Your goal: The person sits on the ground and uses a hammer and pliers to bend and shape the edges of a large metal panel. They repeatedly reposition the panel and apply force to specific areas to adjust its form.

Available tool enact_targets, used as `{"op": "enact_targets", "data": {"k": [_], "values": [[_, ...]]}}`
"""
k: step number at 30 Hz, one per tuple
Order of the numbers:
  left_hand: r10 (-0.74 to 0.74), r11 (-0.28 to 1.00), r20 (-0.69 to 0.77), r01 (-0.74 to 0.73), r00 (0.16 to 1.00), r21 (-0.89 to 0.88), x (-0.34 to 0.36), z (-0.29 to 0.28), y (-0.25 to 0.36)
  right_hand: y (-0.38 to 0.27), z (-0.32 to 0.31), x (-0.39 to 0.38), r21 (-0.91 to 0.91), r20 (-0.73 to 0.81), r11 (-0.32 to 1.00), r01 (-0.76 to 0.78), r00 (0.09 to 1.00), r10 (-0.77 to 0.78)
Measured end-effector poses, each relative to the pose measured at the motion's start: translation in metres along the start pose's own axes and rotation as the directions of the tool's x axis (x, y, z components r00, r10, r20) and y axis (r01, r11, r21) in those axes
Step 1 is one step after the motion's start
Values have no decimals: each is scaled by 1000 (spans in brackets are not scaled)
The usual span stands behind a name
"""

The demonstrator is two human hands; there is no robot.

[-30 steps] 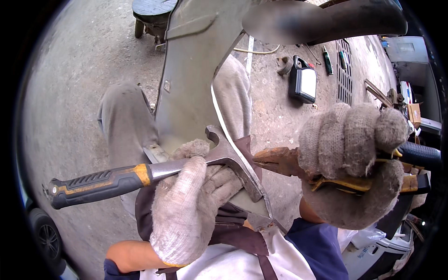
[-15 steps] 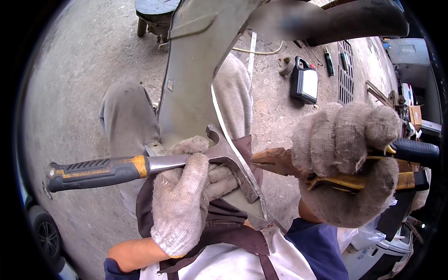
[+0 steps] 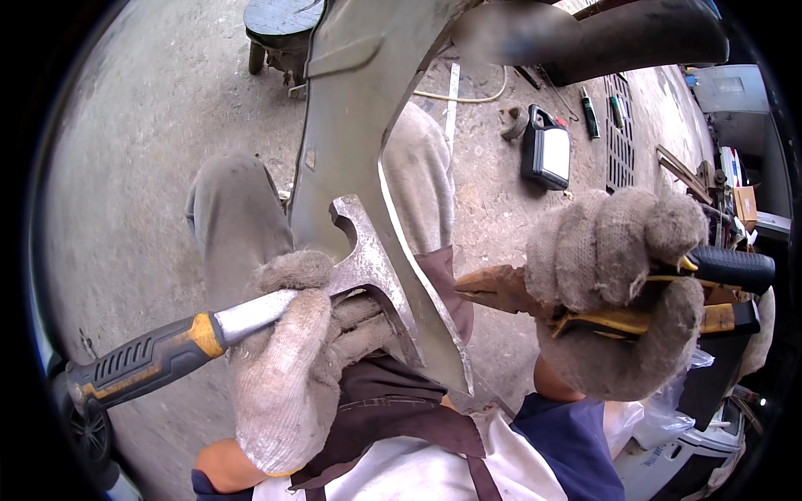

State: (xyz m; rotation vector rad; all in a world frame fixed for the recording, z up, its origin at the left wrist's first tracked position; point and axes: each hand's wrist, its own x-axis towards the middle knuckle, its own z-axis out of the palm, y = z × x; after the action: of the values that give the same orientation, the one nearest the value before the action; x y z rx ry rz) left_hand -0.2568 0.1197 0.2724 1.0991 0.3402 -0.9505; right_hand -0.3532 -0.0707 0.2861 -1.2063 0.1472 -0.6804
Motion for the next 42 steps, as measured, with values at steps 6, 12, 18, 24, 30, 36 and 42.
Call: {"op": "enact_targets", "data": {"k": [6, 12, 18, 24, 30, 36, 42], "values": [[315, 131, 496, -555, 809, 821, 4, -68, 37, -5, 13, -8, -48, -172, 998, 33, 984, -41], [-326, 847, 78, 254, 942, 467, 11, -45, 66, -8, 7, 2, 21, -40, 1000, 24, 999, -23], [-317, 545, 443, -221, 838, 809, 33, -30, 57, -4, 16, 0, 42, -102, 999, -12, 995, 16], [-382, 688, 406, -38, 830, 725, 38, -13, 53, -2, 12, 2, 71, -94, 996, -48, 994, 55], [-371, 771, 405, 34, 836, 636, 45, -14, 40, -2, 10, 0, 114, -207, 983, -143, 964, 164], [-453, 581, 437, -115, 777, 806, 48, 11, 67, 1, 10, -2, 97, -196, 989, -109, 973, 126], [-565, 601, 452, -31, 690, 798, 59, 26, 66, 3, 3, -1, 115, -140, 990, -77, 986, 93]]}}
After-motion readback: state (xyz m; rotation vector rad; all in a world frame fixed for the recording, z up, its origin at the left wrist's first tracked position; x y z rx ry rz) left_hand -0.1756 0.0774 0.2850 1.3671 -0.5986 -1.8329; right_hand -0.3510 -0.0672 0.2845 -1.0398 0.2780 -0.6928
